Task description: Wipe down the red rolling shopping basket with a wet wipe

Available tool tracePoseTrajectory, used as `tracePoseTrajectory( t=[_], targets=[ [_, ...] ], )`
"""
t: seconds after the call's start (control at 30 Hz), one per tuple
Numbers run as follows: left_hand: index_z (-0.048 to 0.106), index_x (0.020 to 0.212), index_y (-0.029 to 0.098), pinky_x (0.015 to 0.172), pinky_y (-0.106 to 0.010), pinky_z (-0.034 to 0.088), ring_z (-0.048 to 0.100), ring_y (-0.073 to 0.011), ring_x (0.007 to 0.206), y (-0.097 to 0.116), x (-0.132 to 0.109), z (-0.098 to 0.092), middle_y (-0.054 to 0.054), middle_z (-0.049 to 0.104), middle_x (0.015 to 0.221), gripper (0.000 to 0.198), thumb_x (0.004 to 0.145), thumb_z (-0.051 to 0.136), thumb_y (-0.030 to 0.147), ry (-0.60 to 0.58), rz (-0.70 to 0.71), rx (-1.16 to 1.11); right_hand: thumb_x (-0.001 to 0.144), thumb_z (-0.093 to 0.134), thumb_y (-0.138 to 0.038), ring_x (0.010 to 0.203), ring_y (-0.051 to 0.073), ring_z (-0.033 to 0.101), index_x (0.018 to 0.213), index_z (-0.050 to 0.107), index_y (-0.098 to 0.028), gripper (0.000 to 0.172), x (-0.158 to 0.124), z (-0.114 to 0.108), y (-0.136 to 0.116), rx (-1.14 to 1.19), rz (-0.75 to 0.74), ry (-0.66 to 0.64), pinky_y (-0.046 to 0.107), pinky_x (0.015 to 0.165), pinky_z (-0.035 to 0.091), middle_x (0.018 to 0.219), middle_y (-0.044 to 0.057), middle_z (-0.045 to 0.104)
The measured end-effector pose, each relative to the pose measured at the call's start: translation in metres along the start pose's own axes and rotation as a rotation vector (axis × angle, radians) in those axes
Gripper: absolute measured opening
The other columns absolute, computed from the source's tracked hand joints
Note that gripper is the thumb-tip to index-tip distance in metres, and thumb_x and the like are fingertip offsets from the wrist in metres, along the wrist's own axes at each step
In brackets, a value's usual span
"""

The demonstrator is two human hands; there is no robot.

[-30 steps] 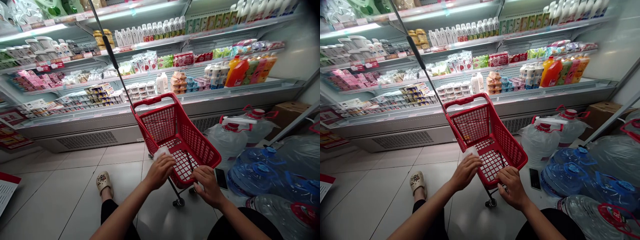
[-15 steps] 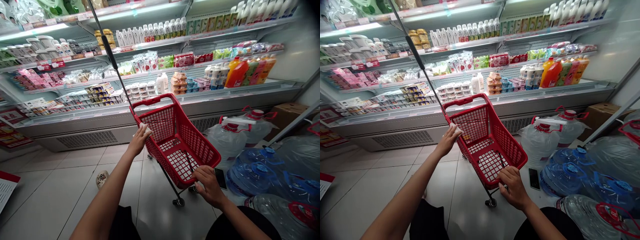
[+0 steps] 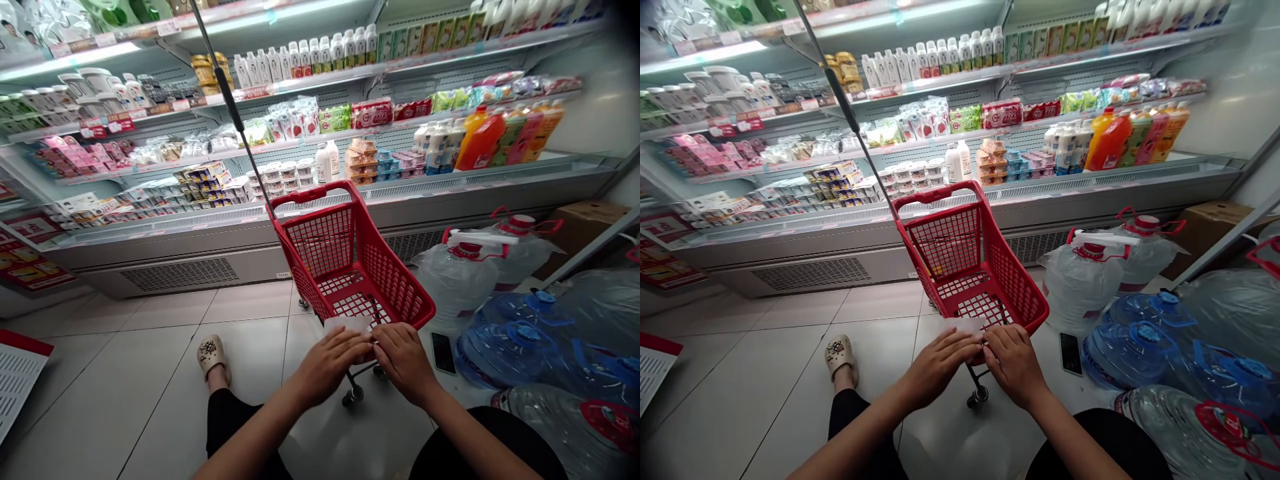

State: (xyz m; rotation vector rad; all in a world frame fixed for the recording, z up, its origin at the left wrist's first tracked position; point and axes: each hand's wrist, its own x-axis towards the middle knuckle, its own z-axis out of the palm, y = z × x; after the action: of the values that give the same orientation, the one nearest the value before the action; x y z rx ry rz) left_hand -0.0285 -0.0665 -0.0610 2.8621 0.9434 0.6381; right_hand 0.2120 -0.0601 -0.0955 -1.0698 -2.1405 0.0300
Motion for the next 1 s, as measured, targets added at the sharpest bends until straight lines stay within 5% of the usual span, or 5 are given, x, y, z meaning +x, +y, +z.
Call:
tracePoseTrajectory(
  t=[0.17,0.37,0.8,0.9,1.0],
  targets=[
    [0.047,0.152,0.030,0.128,-0.044,0.034,0.051,-0.0162,0.144,-0.048,0.001,-0.026,-0.003,0.059,0.152,0.046,0.108,0.036,0.018,-0.065,0.069,0.122,0.101,0.046,-0.024,0.102,0.021,0.063,0.105,0.063,-0.025,0.017,0.005,0.005,0.003,0.072,-0.046,-0.072,0.039,0.098,0.040,0.108,0.003,0.072],
    [0.051,0.145,0.026,0.127,-0.051,0.034,0.044,-0.0204,0.150,-0.099,0.021,-0.038,-0.006,0.055,0.155,0.043,0.107,0.034,0.017,0.028,-0.202,0.206,0.102,0.045,-0.028,0.104,0.022,0.060,0.107,0.063,-0.023,0.019,0.011,0.011,0.016,0.120,-0.036,-0.098,0.040,0.096,0.039,0.108,0.004,0.071],
    [0.061,0.122,0.019,0.113,-0.046,0.048,0.065,-0.0243,0.114,0.015,0.052,0.032,-0.009,0.073,0.110,0.024,0.107,0.043,0.023,0.167,-0.093,0.149,0.106,0.036,-0.028,0.084,0.020,0.061,0.079,0.061,-0.022,0.037,0.031,-0.014,0.056,0.051,0.058,-0.159,0.039,0.089,0.041,0.079,0.002,0.068],
    [0.054,0.136,0.016,0.115,-0.045,0.048,0.065,-0.0231,0.120,0.024,0.053,0.040,-0.012,0.072,0.122,0.033,0.106,0.042,0.020,0.206,-0.063,0.213,0.105,0.036,-0.027,0.112,0.024,0.063,0.100,0.069,-0.022,0.034,0.036,-0.008,0.044,-0.031,0.165,-0.068,0.045,0.107,0.039,0.107,0.006,0.075],
    [0.053,0.139,0.013,0.118,-0.042,0.046,0.059,-0.0217,0.134,0.015,0.045,0.037,-0.012,0.068,0.136,0.036,0.106,0.042,0.015,0.192,0.066,0.281,0.108,0.030,-0.032,0.150,0.027,0.038,0.148,0.053,-0.027,0.046,0.039,0.001,0.021,-0.050,0.195,-0.006,0.052,0.123,0.026,0.155,0.003,0.054]
  ],
)
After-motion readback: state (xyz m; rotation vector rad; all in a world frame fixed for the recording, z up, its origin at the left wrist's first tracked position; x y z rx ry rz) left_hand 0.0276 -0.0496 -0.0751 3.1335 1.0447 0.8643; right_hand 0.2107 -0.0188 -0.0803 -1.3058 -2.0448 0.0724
